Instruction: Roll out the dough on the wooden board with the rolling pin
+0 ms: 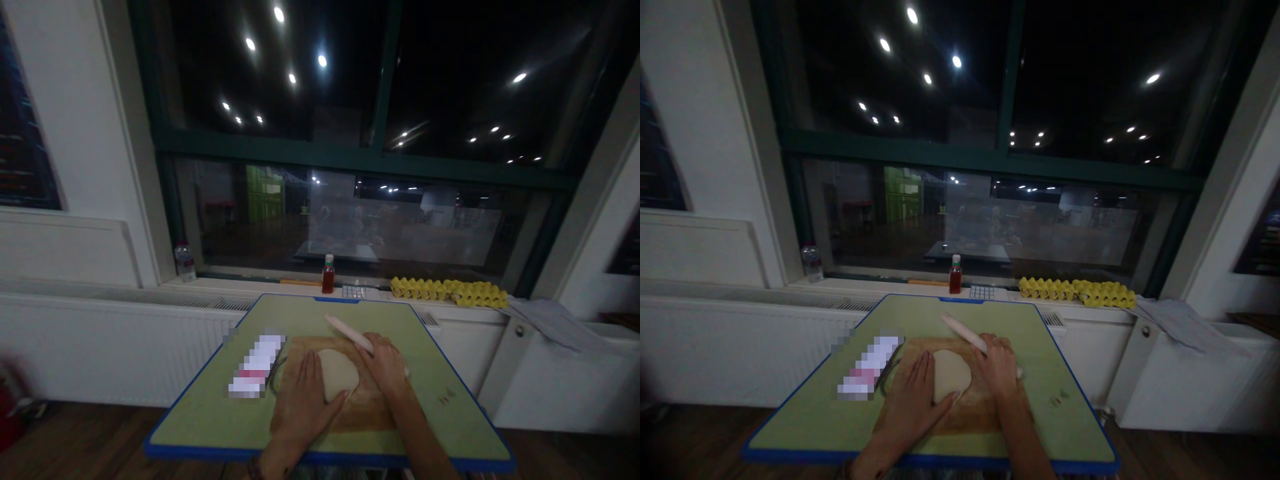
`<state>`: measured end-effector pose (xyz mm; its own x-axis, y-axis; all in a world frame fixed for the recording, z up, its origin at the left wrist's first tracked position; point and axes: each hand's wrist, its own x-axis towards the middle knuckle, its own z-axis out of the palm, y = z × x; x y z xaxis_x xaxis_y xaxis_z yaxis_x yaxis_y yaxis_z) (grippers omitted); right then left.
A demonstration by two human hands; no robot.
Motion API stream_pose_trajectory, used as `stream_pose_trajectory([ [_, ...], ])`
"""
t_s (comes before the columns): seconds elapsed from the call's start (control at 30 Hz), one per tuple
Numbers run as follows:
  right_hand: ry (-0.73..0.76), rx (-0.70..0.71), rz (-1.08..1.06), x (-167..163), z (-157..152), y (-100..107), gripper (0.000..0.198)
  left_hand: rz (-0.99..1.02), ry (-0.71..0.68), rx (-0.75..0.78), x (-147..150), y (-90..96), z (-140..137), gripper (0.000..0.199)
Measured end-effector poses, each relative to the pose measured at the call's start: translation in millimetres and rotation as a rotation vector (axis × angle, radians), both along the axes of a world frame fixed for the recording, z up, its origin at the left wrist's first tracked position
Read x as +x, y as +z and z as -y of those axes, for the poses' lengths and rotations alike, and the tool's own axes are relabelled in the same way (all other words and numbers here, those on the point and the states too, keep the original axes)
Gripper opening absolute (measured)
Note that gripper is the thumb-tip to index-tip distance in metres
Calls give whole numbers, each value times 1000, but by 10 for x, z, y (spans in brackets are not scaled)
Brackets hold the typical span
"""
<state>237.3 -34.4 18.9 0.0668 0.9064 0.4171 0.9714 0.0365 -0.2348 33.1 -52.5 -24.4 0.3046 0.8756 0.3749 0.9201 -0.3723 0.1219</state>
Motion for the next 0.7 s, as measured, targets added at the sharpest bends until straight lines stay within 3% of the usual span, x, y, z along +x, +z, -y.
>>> stream_pose_trajectory([
  [0.27,73,19,33,-28,8,-9,29,-161,279,17,492,43,152,86],
  [0.47,154,-26,19,-15,-30,-43,32,-345,399,-62,912,132,208,73],
  [0.6,167,-43,17,5,-38,-50,34,-384,403,-147,1111,238,183,54],
  [0.7,212,-13,-17,22,-33,-54,34,-305,328,-195,1073,329,224,47],
])
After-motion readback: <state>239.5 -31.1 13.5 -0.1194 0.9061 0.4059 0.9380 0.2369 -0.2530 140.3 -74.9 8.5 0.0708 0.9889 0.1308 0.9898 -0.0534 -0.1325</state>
